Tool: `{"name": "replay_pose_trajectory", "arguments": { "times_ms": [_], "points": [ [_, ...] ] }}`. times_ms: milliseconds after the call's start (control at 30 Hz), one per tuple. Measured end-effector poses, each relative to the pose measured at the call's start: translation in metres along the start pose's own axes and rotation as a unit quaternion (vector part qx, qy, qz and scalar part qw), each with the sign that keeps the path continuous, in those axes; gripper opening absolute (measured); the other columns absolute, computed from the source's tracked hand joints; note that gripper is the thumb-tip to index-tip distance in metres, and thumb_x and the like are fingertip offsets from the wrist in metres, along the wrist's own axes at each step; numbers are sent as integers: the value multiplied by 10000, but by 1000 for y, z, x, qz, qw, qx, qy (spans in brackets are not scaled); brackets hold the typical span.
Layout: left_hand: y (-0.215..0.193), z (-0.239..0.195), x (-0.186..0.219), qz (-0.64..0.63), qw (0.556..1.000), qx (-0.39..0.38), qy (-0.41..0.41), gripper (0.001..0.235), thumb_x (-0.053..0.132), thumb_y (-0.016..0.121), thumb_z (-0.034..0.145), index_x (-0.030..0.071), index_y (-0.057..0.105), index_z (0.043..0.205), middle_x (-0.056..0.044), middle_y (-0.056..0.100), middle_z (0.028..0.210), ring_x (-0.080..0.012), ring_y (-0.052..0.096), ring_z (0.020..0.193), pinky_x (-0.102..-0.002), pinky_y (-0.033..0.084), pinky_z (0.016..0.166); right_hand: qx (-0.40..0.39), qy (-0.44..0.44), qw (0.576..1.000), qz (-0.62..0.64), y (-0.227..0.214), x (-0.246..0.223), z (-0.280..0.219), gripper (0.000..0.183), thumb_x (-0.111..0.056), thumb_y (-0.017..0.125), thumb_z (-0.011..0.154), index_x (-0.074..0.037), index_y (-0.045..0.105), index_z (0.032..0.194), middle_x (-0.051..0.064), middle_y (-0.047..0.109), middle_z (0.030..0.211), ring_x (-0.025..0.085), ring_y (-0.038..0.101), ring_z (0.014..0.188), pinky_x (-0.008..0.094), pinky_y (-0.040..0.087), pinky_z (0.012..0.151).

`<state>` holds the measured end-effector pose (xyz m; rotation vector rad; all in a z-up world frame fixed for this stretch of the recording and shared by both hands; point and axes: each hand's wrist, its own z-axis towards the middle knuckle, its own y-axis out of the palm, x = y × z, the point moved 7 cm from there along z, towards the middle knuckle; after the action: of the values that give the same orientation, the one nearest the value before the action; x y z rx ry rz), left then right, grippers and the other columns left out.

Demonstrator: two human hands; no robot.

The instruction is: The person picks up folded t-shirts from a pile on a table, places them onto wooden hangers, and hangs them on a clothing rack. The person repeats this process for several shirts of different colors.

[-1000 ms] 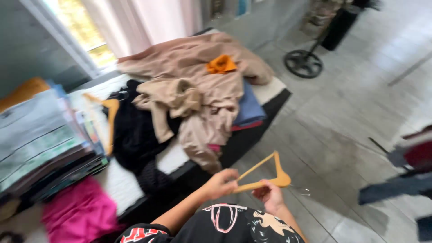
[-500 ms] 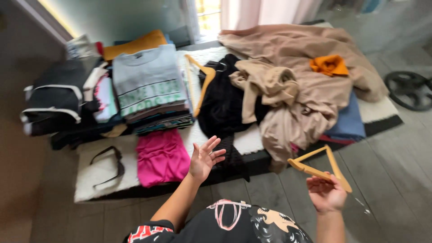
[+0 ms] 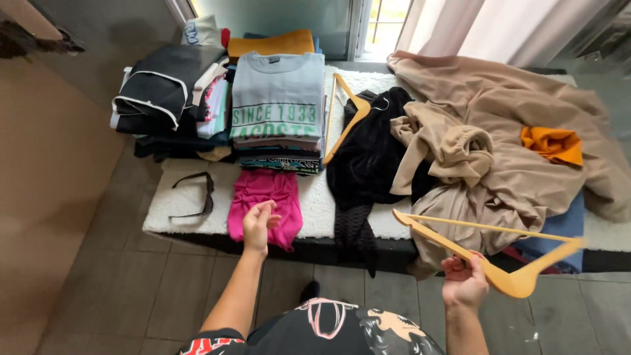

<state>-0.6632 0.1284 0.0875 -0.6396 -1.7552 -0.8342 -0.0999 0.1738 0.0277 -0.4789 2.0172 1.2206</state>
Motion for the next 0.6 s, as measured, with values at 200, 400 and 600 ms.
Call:
{"name": "replay_pose_trajectory", "arguments": {
  "times_ms": [200, 400, 600],
  "points": [
    [-17, 48, 46, 229, 962, 42, 142, 127, 188, 670, 981, 75, 728, 985, -53, 738, 789, -145, 728, 687, -260, 576, 650, 10, -118, 981, -154, 24, -19, -36, 146, -172, 543, 1084, -117, 552, 1219, 127, 639, 780, 202, 667, 640, 297, 590, 610],
    [-19, 148, 78, 293, 925, 64, 234, 78, 180, 685, 930, 127, 739, 952, -24, 716, 804, -132, 672, 683, -297, 543, 715, 94, -206, 947, -227, 34, -44, -61, 121, -149, 585, 998, -91, 622, 1098, 91, 639, 911, 147, 626, 671, 172, 477, 582],
    [2, 293, 104, 367, 861, 75, 342, 166, 185, 728, 872, 155, 729, 1035, -57, 679, 988, -212, 654, 791, -387, 525, 828, 133, -268, 938, -176, 34, -17, -74, 92, -80, 559, 990, -134, 530, 1058, 100, 658, 870, 182, 682, 786, 236, 558, 844]
  ]
}}
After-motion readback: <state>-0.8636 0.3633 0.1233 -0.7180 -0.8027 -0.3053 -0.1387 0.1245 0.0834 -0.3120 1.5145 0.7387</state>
